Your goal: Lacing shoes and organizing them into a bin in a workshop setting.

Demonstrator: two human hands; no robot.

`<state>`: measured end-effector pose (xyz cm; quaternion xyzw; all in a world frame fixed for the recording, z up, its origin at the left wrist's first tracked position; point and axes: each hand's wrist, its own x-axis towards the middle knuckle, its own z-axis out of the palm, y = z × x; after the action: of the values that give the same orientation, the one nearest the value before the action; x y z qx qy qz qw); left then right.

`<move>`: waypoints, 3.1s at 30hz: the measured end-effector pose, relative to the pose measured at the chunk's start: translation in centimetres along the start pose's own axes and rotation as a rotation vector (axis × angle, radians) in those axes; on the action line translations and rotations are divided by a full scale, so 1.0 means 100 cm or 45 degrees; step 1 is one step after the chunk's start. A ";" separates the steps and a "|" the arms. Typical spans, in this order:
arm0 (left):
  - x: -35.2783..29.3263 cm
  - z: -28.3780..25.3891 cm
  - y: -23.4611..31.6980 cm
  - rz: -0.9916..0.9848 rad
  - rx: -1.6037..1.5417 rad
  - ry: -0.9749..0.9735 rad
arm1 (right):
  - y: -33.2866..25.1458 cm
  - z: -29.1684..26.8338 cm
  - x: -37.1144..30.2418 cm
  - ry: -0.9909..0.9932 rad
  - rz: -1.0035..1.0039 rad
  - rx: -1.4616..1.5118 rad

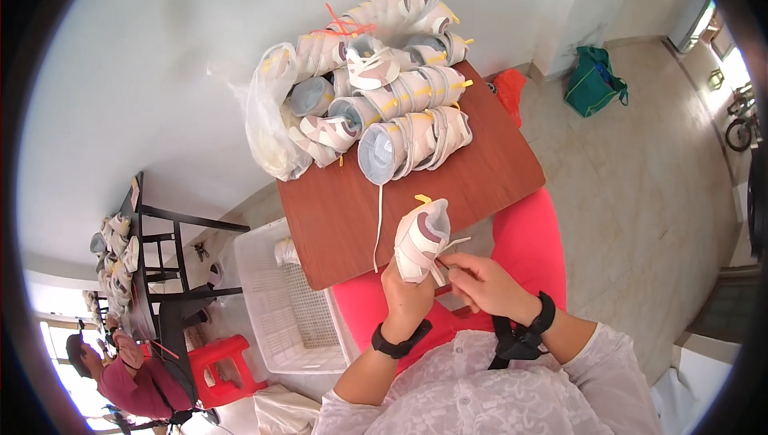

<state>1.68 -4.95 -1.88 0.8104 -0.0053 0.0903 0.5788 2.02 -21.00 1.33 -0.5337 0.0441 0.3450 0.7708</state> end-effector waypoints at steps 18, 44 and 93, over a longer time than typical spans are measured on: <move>0.004 0.021 0.008 0.100 0.200 0.216 | 0.027 0.001 0.028 0.569 -0.846 -1.465; 0.001 0.019 0.003 -0.311 0.005 0.121 | -0.001 -0.013 0.008 0.288 -0.567 -1.525; -0.007 -0.013 0.023 -0.465 -0.301 -0.371 | -0.030 -0.032 0.029 -0.009 -0.436 -1.674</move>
<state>0.50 -4.51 0.53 0.7291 0.0473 -0.1347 0.6693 6.90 -22.87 1.12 -0.8898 -0.2626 0.1748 0.3299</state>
